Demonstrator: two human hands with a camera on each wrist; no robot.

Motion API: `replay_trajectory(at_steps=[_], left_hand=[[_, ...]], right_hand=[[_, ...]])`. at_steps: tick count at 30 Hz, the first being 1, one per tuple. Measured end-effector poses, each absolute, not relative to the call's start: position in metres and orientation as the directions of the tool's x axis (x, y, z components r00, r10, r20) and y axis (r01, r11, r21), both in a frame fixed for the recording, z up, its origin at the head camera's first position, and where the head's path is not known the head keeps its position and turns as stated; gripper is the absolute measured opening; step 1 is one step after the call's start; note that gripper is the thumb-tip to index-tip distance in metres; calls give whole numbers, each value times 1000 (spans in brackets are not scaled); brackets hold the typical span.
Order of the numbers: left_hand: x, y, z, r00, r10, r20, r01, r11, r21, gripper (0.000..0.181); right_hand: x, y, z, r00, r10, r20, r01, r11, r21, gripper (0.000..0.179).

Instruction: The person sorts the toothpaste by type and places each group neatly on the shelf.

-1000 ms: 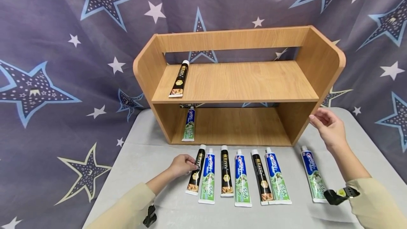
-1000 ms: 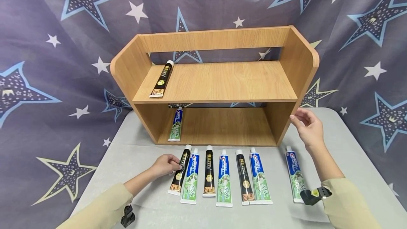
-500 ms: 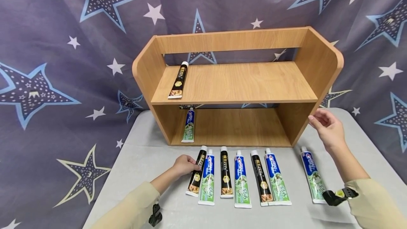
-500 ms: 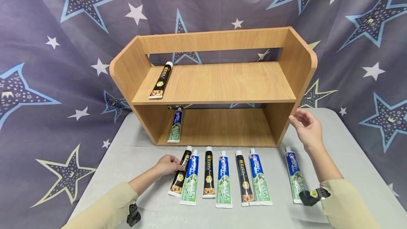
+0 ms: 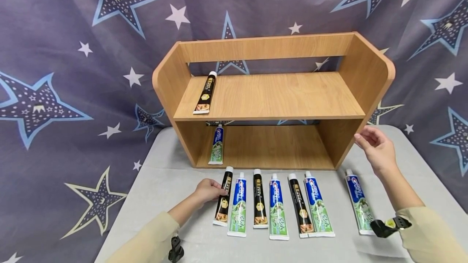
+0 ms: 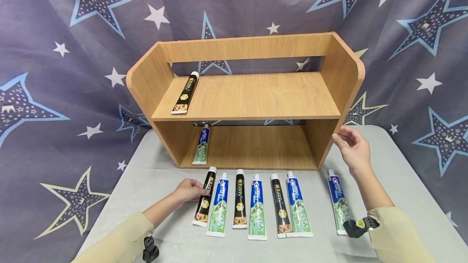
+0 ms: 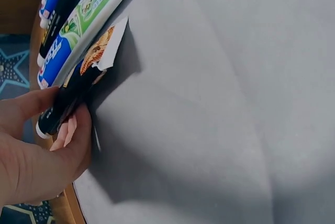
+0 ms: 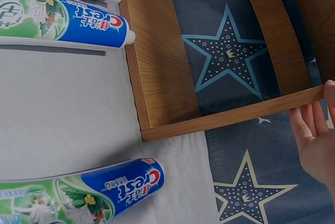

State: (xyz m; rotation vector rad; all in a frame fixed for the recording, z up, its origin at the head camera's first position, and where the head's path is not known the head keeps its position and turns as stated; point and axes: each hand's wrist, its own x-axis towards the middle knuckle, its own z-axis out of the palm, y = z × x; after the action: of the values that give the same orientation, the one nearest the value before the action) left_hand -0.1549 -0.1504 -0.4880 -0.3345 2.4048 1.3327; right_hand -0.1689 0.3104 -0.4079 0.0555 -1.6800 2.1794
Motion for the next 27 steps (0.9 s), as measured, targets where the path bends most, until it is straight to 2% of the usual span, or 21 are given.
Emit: replay_trajectory(at_steps=[8,18,27], left_hand=[[-157,-161,-480,-885,-30,-464,-423,466,777,22],[-170,-152,-456,-881,16,-474,-430,392,813,28],[-176,-147,-437,-883,140,-447,-396,287,872,27]], right_hand=[[-161,310,-414,-932,300,205,-277,-220,-935,31],[-168,309,-408,-932,284,226,-293,-220,-930,29],[-168,309,-408,-930,280,239,-309,-243,-919,31]])
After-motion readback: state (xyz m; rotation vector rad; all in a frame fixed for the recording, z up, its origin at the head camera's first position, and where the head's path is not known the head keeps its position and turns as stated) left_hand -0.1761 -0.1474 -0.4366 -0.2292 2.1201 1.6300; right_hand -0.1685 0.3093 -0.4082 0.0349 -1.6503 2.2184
